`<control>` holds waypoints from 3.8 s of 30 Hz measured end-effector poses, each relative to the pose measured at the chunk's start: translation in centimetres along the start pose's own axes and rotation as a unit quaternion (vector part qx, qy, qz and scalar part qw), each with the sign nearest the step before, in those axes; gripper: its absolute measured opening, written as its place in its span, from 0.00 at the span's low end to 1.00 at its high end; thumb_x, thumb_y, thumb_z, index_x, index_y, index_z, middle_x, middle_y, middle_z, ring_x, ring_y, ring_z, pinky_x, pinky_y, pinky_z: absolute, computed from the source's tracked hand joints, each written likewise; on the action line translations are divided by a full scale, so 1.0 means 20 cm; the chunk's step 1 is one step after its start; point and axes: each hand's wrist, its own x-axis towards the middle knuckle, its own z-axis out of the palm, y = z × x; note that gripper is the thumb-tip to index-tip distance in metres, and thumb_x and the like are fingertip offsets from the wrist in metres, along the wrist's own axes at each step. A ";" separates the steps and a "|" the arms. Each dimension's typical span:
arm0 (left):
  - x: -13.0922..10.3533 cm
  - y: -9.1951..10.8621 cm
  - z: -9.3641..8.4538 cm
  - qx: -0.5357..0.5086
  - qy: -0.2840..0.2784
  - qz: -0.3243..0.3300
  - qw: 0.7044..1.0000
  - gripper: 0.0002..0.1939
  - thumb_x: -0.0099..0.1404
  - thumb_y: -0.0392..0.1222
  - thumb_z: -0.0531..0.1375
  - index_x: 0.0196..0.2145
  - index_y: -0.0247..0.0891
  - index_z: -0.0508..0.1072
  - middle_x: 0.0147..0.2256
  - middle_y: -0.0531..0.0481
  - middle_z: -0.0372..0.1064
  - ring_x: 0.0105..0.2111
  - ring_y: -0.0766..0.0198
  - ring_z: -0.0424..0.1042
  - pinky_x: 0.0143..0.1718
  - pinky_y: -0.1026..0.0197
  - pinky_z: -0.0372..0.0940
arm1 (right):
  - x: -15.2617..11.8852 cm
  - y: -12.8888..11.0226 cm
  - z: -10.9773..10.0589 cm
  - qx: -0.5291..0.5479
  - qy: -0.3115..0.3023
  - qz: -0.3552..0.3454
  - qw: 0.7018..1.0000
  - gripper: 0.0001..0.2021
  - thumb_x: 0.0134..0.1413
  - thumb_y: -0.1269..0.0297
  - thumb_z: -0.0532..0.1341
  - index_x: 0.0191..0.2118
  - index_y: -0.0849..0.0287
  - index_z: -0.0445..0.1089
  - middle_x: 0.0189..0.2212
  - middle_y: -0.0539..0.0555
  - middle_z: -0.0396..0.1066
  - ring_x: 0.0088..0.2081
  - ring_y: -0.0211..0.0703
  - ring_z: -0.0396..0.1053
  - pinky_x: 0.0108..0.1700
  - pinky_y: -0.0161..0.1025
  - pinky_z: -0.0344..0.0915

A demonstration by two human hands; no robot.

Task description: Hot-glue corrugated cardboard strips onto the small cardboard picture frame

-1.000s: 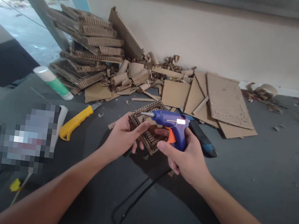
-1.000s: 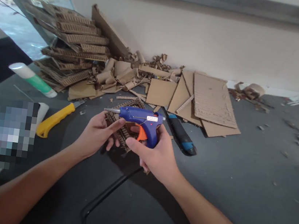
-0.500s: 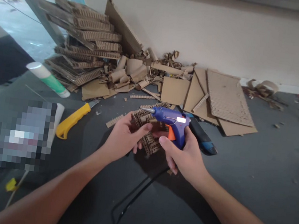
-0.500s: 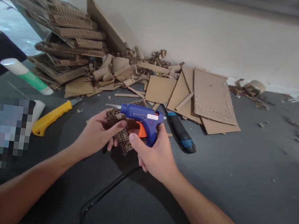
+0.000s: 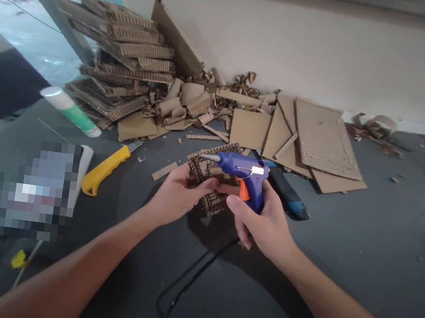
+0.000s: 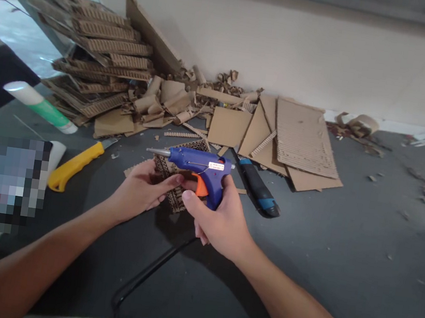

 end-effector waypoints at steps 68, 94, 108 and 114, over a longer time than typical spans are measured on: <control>0.04 -0.07 -0.09 0.006 -0.004 -0.039 0.999 0.23 0.61 0.60 0.65 0.33 0.39 0.62 0.18 0.63 0.47 0.16 0.75 0.46 0.16 0.70 0.44 | 0.08 0.04 -0.16 -0.601 0.217 -0.261 0.724 0.05 0.57 0.63 0.55 0.32 0.57 0.64 0.15 0.47 0.62 0.16 0.41 0.61 0.22 0.36 0.48; 0.03 -0.04 -0.06 0.045 -0.009 -0.028 0.999 0.18 0.61 0.54 0.65 0.38 0.38 0.69 0.17 0.61 0.52 0.14 0.73 0.49 0.14 0.69 0.45 | 0.07 0.05 -0.14 -0.580 0.232 -0.278 0.729 0.11 0.58 0.64 0.55 0.43 0.62 0.68 0.20 0.52 0.70 0.21 0.45 0.70 0.24 0.36 0.59; 0.03 -0.03 -0.06 0.056 -0.009 -0.029 0.998 0.19 0.60 0.56 0.66 0.36 0.37 0.71 0.17 0.60 0.52 0.14 0.73 0.49 0.14 0.68 0.46 | 0.06 0.04 -0.11 -0.572 0.258 -0.285 0.724 0.10 0.58 0.58 0.57 0.37 0.59 0.68 0.17 0.49 0.68 0.19 0.45 0.70 0.24 0.37 0.60; 0.03 -0.03 -0.06 0.014 -0.025 -0.039 0.999 0.22 0.61 0.56 0.66 0.43 0.37 0.72 0.18 0.61 0.51 0.15 0.74 0.47 0.13 0.69 0.45 | 0.07 0.03 -0.10 -0.569 0.286 -0.279 0.719 0.12 0.56 0.54 0.61 0.36 0.58 0.68 0.18 0.50 0.70 0.20 0.45 0.71 0.25 0.37 0.62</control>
